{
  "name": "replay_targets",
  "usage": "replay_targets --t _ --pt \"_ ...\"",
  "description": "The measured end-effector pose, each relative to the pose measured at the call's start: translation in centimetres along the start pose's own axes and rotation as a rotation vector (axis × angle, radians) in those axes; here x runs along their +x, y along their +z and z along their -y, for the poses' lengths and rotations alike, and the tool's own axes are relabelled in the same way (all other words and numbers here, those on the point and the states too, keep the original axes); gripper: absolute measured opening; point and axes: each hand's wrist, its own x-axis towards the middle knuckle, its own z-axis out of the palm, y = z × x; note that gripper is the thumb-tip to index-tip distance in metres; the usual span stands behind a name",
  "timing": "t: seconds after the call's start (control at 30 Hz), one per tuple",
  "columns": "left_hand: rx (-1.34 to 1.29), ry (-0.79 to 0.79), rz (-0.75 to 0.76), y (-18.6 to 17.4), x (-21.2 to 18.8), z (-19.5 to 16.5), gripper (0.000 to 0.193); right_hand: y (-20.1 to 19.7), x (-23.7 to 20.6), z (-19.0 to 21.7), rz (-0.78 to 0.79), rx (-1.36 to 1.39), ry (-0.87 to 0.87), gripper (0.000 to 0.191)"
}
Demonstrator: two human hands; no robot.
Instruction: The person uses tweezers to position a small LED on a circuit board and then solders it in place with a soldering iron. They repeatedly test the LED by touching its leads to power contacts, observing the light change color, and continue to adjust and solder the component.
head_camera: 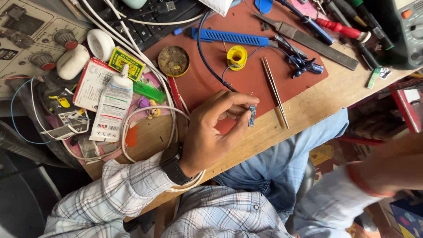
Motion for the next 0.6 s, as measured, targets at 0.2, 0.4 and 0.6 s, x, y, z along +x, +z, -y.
replay_targets --t 0.2,0.4,0.6 --pt "-0.113 -0.037 -0.077 0.0 -0.2 0.2 0.032 5.7 -3.3 -0.1 0.145 0.091 0.056 0.041" --pt "-0.126 -0.076 -0.062 0.0 -0.5 0.4 0.058 7.1 -4.0 -0.2 0.241 0.136 0.03 0.027" --pt "-0.156 -0.085 -0.044 0.2 -0.3 0.6 0.088 8.7 -2.4 -0.8 0.396 0.112 -0.017 0.048"
